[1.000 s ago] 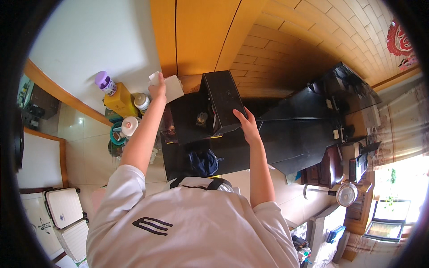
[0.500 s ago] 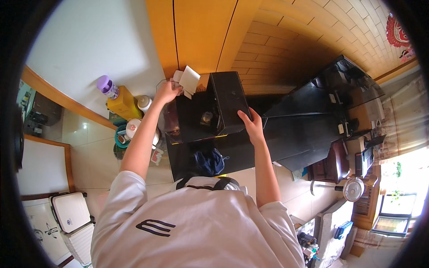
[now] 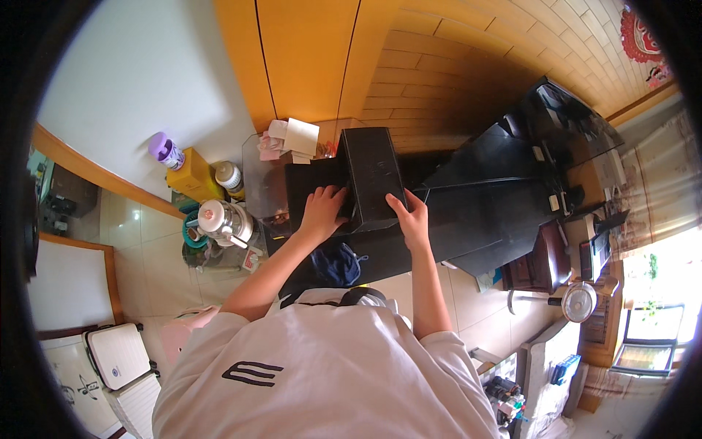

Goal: The person rinses a glass kettle under a faucet, wipes its lid and inner rim with a cloth, and then carries the kettle to another room where they empty a tissue box.

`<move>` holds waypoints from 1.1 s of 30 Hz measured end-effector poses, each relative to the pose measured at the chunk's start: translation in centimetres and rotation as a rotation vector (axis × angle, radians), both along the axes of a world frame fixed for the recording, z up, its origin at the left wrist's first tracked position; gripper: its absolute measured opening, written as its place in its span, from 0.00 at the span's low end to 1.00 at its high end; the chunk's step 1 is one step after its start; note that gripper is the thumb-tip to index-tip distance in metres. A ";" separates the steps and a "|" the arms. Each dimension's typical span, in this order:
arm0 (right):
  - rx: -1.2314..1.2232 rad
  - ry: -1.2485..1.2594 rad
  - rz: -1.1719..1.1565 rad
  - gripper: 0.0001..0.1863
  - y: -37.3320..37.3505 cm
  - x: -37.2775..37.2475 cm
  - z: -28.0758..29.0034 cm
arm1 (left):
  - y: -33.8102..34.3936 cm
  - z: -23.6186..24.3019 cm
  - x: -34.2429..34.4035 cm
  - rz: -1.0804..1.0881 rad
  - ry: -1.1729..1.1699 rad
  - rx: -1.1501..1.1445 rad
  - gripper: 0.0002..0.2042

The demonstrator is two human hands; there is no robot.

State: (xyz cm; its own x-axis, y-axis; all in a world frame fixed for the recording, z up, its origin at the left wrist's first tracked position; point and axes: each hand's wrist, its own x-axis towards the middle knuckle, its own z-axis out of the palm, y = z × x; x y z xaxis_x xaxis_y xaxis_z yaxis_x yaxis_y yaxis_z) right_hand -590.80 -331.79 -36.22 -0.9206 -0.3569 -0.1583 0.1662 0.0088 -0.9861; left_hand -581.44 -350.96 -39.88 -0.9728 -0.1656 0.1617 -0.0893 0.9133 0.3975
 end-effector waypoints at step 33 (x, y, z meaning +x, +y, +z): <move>0.004 0.001 -0.029 0.18 0.2 0.3 0.1 | -5.5 2.7 3.2 0.382 0.662 0.175 0.16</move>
